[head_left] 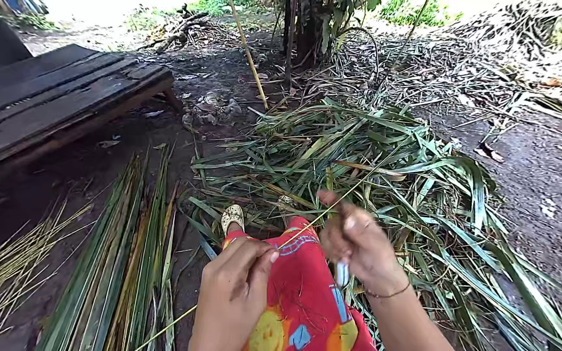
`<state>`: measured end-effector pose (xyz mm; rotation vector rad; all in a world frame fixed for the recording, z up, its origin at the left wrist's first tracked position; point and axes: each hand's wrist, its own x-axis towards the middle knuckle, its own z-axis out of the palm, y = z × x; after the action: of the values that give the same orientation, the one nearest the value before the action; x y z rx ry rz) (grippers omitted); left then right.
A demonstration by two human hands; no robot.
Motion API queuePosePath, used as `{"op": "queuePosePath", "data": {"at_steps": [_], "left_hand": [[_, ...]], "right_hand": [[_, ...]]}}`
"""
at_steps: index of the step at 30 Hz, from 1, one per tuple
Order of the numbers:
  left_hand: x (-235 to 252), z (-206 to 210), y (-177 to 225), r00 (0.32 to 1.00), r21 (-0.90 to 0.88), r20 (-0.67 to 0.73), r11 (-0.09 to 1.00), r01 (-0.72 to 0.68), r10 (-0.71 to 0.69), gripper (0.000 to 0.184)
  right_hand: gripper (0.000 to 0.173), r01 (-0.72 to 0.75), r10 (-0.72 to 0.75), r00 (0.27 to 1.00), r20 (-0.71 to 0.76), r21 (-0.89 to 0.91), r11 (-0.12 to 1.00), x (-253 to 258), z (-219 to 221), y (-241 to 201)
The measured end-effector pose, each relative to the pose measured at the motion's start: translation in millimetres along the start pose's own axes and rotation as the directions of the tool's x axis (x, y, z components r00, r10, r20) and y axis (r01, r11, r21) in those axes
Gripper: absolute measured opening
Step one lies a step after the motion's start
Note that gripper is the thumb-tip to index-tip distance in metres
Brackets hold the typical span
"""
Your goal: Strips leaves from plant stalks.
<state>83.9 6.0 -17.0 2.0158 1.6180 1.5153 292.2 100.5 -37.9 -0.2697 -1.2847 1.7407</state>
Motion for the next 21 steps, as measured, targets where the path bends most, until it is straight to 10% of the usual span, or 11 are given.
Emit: {"op": "queuePosePath", "data": {"at_steps": [4, 11, 16, 21], "left_hand": [[-0.3, -2.1, -0.5, 1.0, -0.063, 0.024, 0.998, -0.015, 0.017, 0.027], [-34.9, -77.9, -28.9, 0.971, -0.063, 0.19, 0.985, 0.161, -0.146, 0.029], [-30.0, -80.7, -28.9, 0.896, -0.029, 0.372, 0.961, 0.275, -0.244, 0.039], [0.8, -9.2, 8.9, 0.993, -0.08, 0.108, 0.995, 0.065, -0.056, 0.033]], "right_hand": [[0.034, -0.08, 0.079, 0.978, 0.192, -0.004, 0.997, -4.6, 22.7, 17.4], [0.031, 0.193, -0.176, 0.949, -0.26, 0.042, 0.98, 13.1, -56.3, -31.4], [0.036, 0.173, -0.176, 0.968, -0.178, -0.029, 0.984, 5.0, -34.0, -23.5], [0.033, 0.124, -0.125, 0.992, -0.001, -0.092, 0.988, -5.1, 16.5, 8.2]]}}
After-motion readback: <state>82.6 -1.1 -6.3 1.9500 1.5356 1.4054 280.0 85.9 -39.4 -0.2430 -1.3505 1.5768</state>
